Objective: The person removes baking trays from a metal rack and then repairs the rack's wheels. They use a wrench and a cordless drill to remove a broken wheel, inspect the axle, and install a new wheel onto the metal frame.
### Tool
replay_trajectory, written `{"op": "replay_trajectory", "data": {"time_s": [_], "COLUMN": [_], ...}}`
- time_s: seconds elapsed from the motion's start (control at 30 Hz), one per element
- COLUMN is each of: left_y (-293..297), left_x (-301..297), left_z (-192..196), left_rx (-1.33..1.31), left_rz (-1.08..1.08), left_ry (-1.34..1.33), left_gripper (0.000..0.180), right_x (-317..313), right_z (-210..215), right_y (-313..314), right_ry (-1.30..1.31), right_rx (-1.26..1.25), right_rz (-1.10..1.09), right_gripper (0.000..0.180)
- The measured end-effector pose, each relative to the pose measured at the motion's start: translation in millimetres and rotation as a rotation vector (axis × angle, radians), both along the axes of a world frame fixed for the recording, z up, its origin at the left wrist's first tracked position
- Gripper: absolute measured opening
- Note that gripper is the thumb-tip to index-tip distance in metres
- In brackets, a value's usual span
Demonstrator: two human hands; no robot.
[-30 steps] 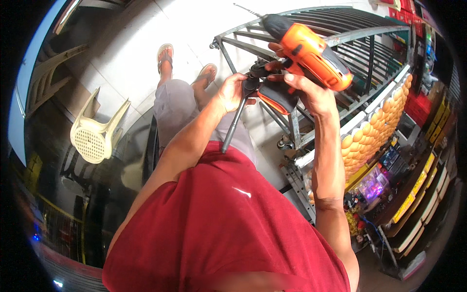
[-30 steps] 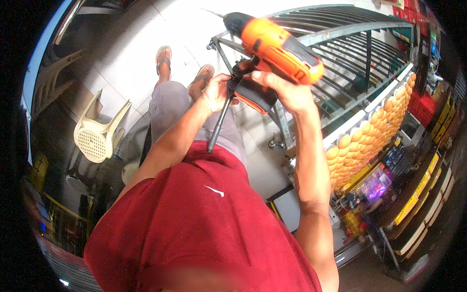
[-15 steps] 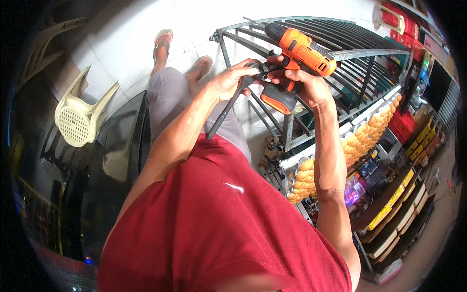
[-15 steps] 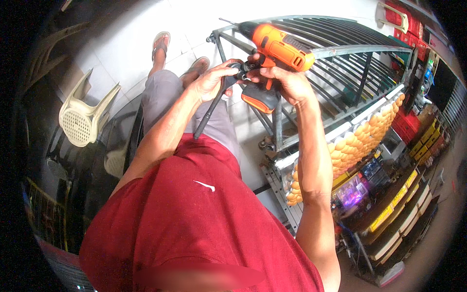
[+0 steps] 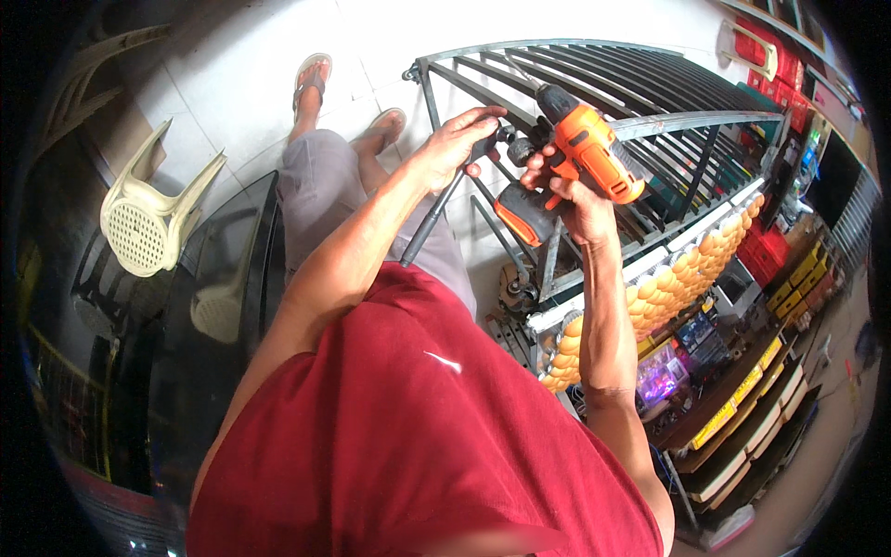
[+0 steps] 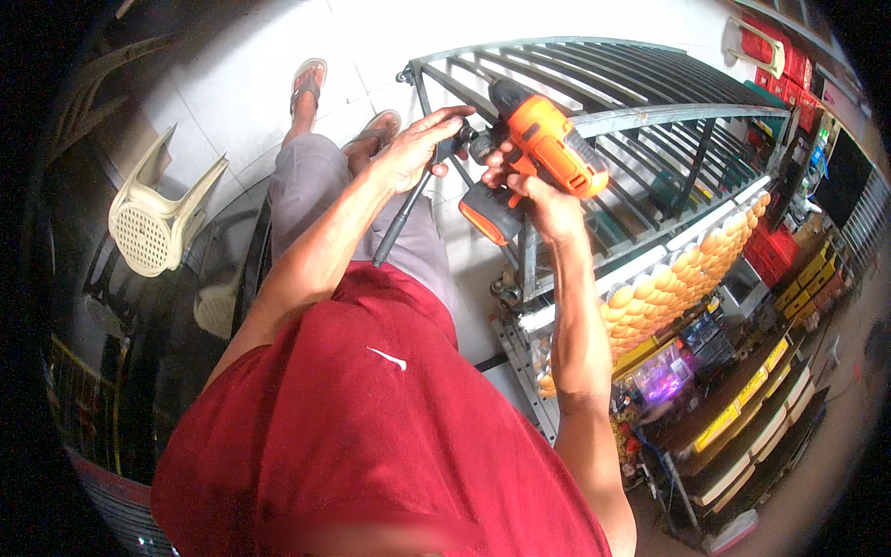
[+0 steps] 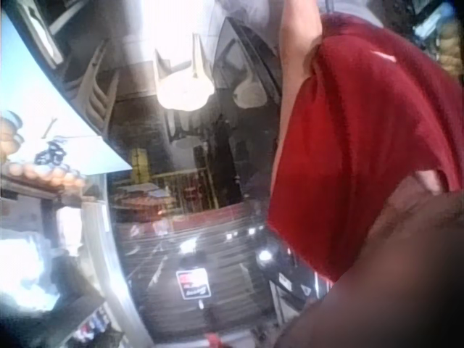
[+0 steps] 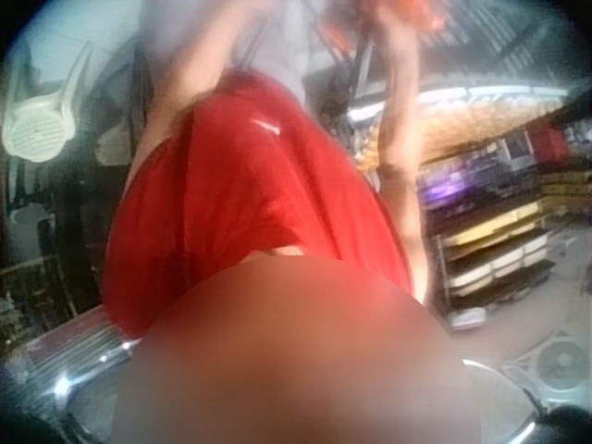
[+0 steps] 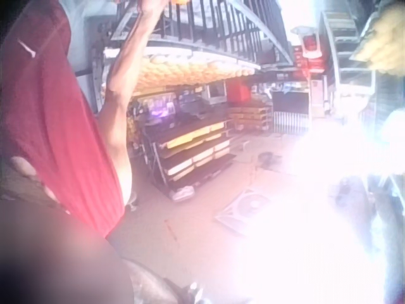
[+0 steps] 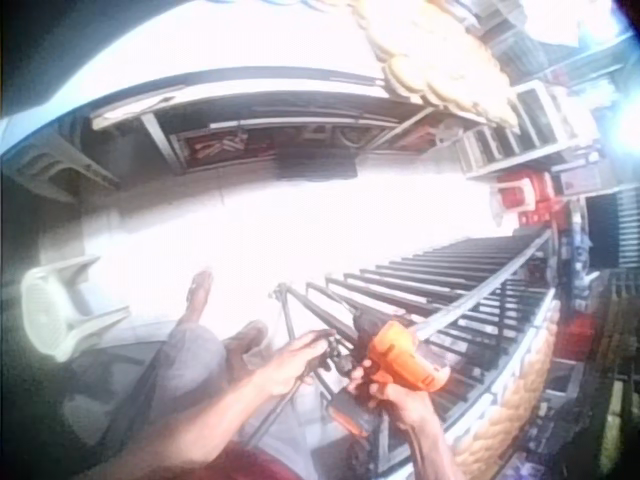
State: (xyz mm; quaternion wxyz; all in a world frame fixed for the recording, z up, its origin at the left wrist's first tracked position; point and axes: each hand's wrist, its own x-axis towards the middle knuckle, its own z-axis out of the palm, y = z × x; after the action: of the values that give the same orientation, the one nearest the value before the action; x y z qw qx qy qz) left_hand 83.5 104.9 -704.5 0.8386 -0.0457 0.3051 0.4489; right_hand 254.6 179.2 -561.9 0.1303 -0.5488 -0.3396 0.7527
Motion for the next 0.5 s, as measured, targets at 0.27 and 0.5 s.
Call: {"op": "replay_trajectory", "data": {"time_s": [0.27, 0.5], "left_y": [10.4, 29.9], "left_x": [-3.5, 1.6], "left_z": [-10.5, 4.5], "left_rx": [0.157, 0.219], "left_rz": [-0.022, -0.059], "left_ry": [0.225, 0.451], "left_gripper": [0.044, 0.042], "right_x": [-4.1, -3.5], "right_z": [-12.5, -4.1], "right_y": [-6.3, -7.2], "right_ry": [0.085, 0.022], "right_rx": [0.013, 0.030], "right_rz": [-0.088, -0.115], "right_gripper": [0.044, 0.044]}}
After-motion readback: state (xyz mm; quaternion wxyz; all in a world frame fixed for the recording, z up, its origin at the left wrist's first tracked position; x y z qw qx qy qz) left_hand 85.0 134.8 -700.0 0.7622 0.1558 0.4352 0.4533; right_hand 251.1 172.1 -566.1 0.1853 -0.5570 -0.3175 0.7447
